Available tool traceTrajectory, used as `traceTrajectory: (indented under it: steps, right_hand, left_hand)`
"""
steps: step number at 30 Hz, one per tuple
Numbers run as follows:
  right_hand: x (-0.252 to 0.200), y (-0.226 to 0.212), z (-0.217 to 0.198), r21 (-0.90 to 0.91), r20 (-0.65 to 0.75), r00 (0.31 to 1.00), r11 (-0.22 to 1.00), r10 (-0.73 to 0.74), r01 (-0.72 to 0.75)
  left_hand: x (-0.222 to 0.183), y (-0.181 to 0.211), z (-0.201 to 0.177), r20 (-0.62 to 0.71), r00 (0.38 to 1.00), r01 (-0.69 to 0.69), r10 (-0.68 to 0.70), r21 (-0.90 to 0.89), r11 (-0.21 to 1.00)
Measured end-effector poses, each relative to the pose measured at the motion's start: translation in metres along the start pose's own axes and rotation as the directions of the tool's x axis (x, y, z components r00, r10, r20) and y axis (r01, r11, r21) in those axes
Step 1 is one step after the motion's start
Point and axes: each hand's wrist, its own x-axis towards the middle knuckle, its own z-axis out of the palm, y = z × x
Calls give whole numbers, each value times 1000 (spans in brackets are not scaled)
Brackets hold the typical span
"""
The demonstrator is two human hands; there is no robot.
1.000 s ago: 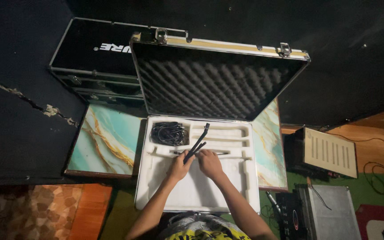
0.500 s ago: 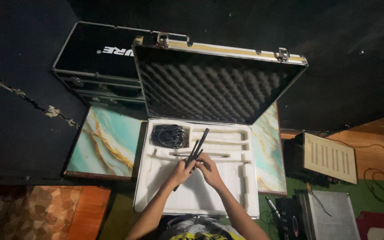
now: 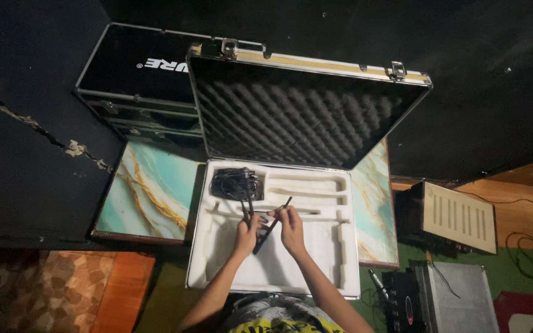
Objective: The person picks up a coiled black cable from the floor and places it into an open equipment case on a bench. They then pick up two microphones, one at a time, from the floor and place them into the designated foam slots inside the case. Finally, they pick up two microphones together and place one into the case.
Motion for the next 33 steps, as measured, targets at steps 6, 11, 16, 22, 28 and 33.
traceTrajectory:
  steps: [6,11,16,22,28,33]
  right_hand:
    - [20,-33,-10,57,-2,988,986,157,-157]
    - [31,-86,0,-284,239,924,888,-299,361]
    - [38,-87,15,-349,420,860,824,-289,447]
    - [41,-48,26,-469,518,818,716,-251,517]
    - [43,-18,16,-820,414,901,377,-126,430]
    - [44,-8,0,-886,353,935,335,41,320]
  left_hand:
    - [-1,-17,-23,-89,990,109,-108,-2,994]
    - [-1,-15,-26,-217,957,215,-194,76,974]
    - [-3,-12,-24,-247,964,135,-101,124,983]
    - [-3,-11,-23,-242,964,109,-109,-14,994]
    - [-4,3,-24,-308,938,162,-159,-13,987]
    - [-5,18,-24,-390,919,82,-62,36,996]
